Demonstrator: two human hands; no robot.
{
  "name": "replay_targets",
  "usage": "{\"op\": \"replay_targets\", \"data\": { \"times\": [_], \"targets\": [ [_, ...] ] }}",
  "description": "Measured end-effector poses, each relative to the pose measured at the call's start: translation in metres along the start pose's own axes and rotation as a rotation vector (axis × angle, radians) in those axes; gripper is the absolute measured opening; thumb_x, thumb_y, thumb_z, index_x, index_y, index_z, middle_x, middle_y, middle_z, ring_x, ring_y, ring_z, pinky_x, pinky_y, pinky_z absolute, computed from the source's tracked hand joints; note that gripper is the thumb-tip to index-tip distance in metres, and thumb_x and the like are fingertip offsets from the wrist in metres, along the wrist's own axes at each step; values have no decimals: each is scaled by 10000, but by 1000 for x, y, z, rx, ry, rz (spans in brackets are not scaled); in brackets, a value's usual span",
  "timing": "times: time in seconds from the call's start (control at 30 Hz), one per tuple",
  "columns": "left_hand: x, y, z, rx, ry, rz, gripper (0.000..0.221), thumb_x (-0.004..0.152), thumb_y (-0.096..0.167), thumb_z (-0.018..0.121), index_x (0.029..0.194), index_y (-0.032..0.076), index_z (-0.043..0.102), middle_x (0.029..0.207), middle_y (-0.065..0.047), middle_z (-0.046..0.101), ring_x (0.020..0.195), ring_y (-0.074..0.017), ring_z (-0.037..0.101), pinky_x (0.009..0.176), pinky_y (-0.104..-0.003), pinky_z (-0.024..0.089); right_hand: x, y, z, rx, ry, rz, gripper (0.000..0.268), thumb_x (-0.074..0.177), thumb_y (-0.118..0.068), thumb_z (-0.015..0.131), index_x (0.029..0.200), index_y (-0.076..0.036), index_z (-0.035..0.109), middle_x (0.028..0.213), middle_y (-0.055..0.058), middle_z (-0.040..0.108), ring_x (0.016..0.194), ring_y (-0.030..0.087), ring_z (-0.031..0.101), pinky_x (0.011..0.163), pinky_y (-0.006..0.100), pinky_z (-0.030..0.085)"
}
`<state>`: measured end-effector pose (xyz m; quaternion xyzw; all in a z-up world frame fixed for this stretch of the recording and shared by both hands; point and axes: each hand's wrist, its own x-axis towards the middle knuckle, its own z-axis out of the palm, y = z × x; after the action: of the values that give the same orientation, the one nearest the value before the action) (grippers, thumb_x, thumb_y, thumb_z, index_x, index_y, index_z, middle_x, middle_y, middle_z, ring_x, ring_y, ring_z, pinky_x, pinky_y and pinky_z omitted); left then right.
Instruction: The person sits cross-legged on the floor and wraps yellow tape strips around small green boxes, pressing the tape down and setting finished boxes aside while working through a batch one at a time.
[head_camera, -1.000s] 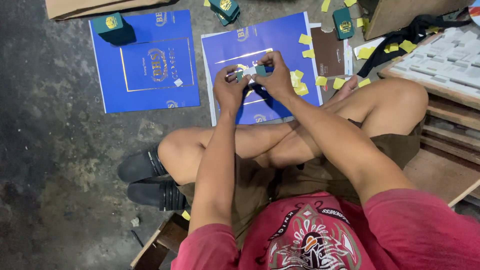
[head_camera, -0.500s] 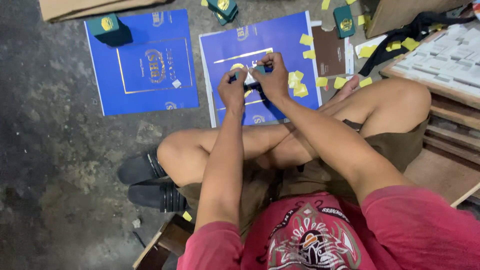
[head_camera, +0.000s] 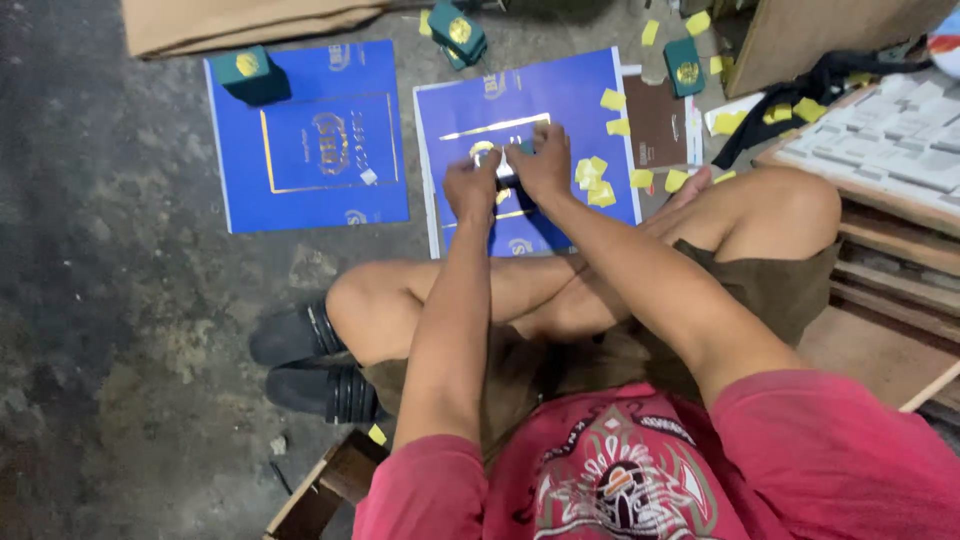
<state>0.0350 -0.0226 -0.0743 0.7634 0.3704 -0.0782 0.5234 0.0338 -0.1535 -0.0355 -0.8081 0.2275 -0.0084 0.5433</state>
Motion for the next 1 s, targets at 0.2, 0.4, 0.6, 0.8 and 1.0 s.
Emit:
{"op": "replay_targets", "data": {
  "times": [0.2, 0.4, 0.6, 0.8, 1.0],
  "targets": [
    [-37, 17, -24, 10, -92, 54, 701, 778, 614, 814, 1175, 39, 764, 1073, -206, 764, 1166, -405, 718, 1037, -521, 542, -30, -19, -22, -80, -223, 240, 625, 797, -595, 845, 1166, -96, 768, 1121, 150, 777, 1099, 343, 752, 937, 454, 592],
    [-27, 44, -42, 29, -145, 161, 664, 770, 624, 852, 1156, 90, 772, 1057, -174, 769, 1153, -401, 719, 1029, -516, 537, -25, -36, -41, 507, -317, 515, 598, 766, -138, 931, 1216, 127, 640, 999, 93, 470, 967, 209, 565, 771, 430, 664],
    [-17, 79, -98, -294, -160, 404, 479, 1043, 412, 657, 1332, 33, 707, 1316, -306, 679, 1278, -469, 630, 1109, -561, 494, 0, -89, -29, 581, -371, 421, 516, 795, -183, 927, 1171, 82, 695, 714, -47, 443, 691, 48, 524, 950, 434, 621],
    [11, 77, -117, -733, -97, 104, 482, 1011, 498, 670, 1266, 91, 711, 1048, -29, 655, 952, -153, 599, 881, -324, 516, 80, -185, 25, 859, -85, 369, 347, 727, -176, 980, 812, -21, 681, 573, 18, 475, 555, 179, 608, 794, 415, 669],
    [42, 80, -113, -675, -112, 138, 379, 996, 274, 652, 1251, 15, 759, 840, -13, 624, 779, -104, 514, 752, -243, 432, 174, -250, 71, 1038, 141, 352, 562, 660, -291, 833, 1034, 105, 695, 984, 172, 599, 846, 215, 568, 651, 310, 569]
  ]
}}
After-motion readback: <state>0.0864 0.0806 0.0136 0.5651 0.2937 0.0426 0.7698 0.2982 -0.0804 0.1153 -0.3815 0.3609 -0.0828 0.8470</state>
